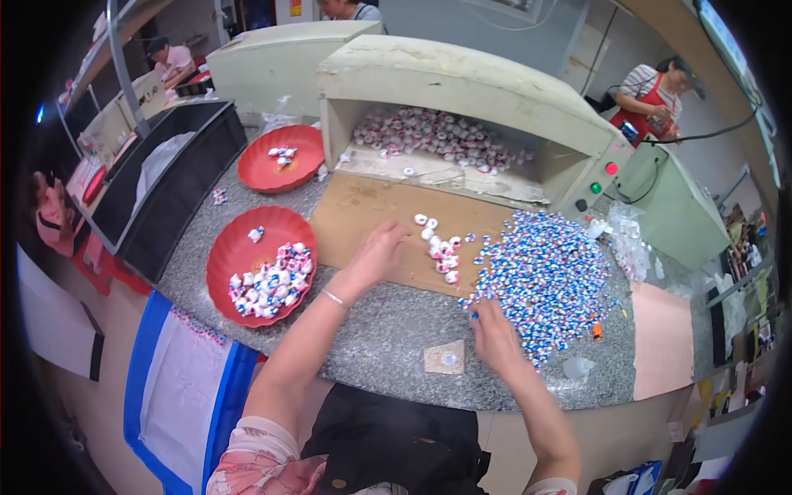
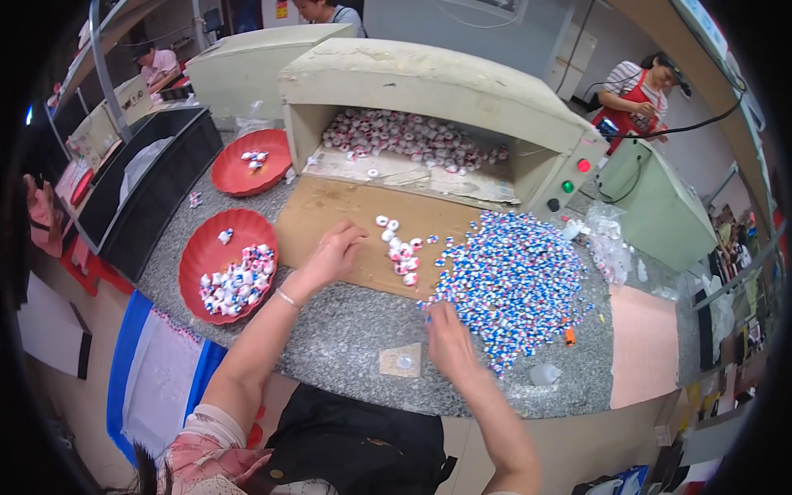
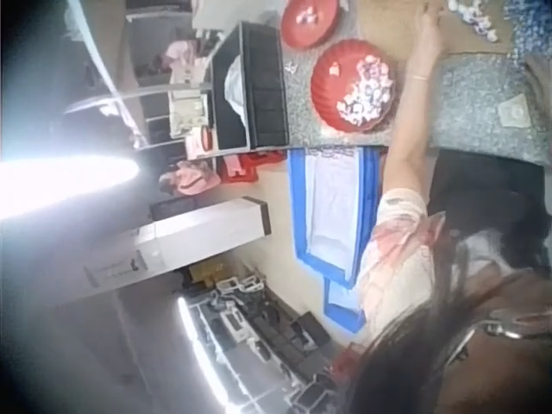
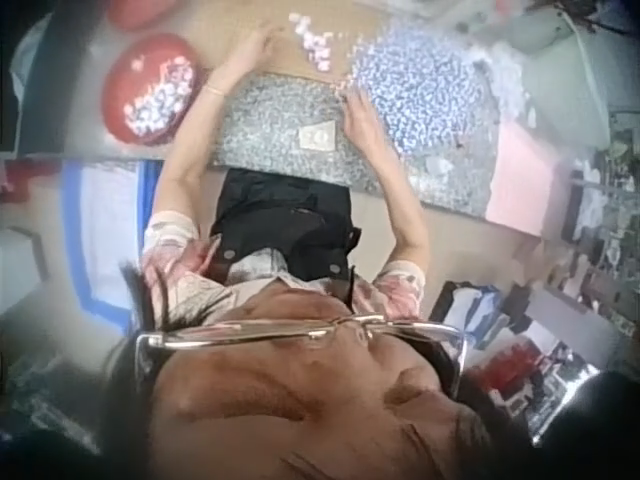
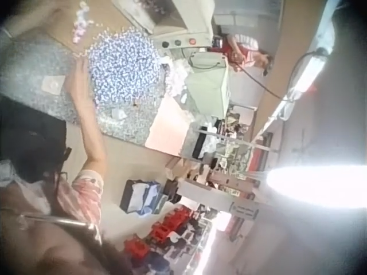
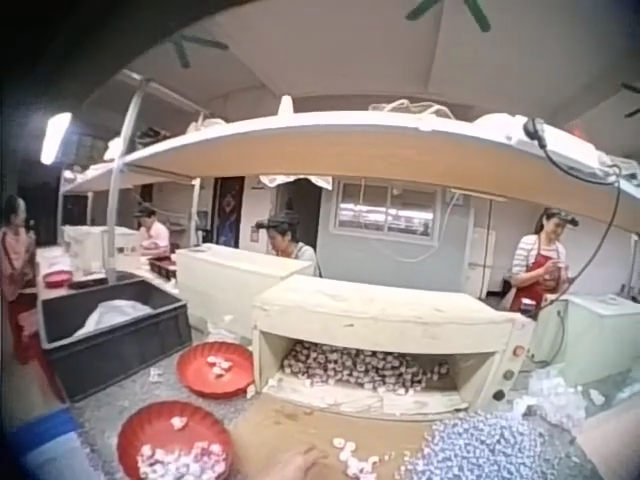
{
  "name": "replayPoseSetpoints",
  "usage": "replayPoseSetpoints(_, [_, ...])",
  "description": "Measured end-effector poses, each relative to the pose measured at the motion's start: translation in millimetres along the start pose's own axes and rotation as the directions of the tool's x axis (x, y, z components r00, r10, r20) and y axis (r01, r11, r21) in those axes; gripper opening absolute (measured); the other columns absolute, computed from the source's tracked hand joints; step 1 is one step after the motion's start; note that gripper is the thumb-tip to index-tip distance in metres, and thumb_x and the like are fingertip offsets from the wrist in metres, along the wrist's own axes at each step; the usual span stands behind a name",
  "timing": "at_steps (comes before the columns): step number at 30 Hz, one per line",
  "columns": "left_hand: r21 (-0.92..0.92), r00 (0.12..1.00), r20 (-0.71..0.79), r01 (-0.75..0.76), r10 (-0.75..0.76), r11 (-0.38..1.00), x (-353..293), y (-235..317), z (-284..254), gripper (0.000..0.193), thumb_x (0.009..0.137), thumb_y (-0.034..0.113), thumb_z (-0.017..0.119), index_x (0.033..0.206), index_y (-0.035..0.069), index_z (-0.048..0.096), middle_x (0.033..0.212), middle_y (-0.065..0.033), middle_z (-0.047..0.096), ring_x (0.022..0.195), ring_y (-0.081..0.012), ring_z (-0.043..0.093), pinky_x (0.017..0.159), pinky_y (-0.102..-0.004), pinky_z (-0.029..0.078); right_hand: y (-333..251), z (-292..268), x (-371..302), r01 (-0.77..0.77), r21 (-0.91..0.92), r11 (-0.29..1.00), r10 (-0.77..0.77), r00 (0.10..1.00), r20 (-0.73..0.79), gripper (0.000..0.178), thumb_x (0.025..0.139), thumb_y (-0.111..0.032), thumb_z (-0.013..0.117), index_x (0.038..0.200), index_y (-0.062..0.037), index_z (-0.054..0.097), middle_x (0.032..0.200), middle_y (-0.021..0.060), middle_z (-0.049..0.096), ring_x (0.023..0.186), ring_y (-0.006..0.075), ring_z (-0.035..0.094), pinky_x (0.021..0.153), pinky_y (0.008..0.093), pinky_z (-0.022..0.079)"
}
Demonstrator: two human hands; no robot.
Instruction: Inserting small pink components into white plastic bases at a factory workstation.
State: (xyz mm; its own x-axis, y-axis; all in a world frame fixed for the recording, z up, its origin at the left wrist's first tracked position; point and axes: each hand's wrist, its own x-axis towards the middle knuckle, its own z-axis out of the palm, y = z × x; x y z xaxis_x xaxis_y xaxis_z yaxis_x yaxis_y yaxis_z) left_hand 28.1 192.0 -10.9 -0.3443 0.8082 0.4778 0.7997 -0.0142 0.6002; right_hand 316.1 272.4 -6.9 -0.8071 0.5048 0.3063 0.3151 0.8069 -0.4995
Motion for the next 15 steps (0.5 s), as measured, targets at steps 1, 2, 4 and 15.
replayPoseSetpoints(1, [0.018,0.999,0.041,-0.019,0.019,1.0,11.4,-5.6,14.7,0.022,0.083,0.002,0.062,0.105,0.0,0.065,0.102,-0.0166,0.062,0.1,-0.0352,0.062,0.087,-0.0417,0.05,0.6,-5.4,-15.2,0.01,0.041,0.999,-0.011,1.0,0.02,0.023,0.084,0.002,0.062,0.106,-0.0026,0.061,0.103,0.0165,0.058,0.092,0.0357,0.061,0.08,0.0414,0.051])
replayPoseSetpoints(2, [0.034,0.996,0.084,-0.039,0.036,0.999,22.2,-8.6,29.4,0.022,0.083,0.001,0.061,0.104,0.001,0.065,0.1,-0.0164,0.061,0.099,-0.0357,0.062,0.087,-0.0425,0.05,1.5,-10.3,-31.0,0.017,0.082,0.997,-0.021,0.999,0.04,0.02,0.085,0.001,0.063,0.105,-0.0034,0.063,0.103,0.0162,0.059,0.091,0.0355,0.062,0.08,0.0408,0.051])
replayPoseSetpoints(4, [0.038,0.985,0.163,-0.069,0.062,0.997,36.0,-20.4,46.1,0.023,0.081,0.002,0.062,0.103,0.002,0.066,0.105,-0.0169,0.061,0.101,-0.037,0.062,0.087,-0.0439,0.051,-5.0,-16.8,-58.8,-0.116,0.193,0.974,0.107,0.993,0.056,0.017,0.085,0.0,0.065,0.101,-0.0044,0.068,0.1,0.015,0.061,0.088,0.033,0.063,0.078,0.0384,0.052])
replayPoseSetpoints(15, [0.262,0.986,0.167,-0.068,0.024,0.963,27.7,-6.1,47.9,0.024,0.084,0.002,0.062,0.108,0.005,0.066,0.106,-0.0158,0.063,0.098,-0.0328,0.064,0.082,-0.0406,0.053,-4.7,-23.7,-90.1,-0.092,-0.102,0.991,0.107,0.981,0.162,0.018,0.085,-0.005,0.062,0.102,-0.006,0.068,0.091,0.0157,0.067,0.079,0.0362,0.067,0.068,0.0442,0.055])
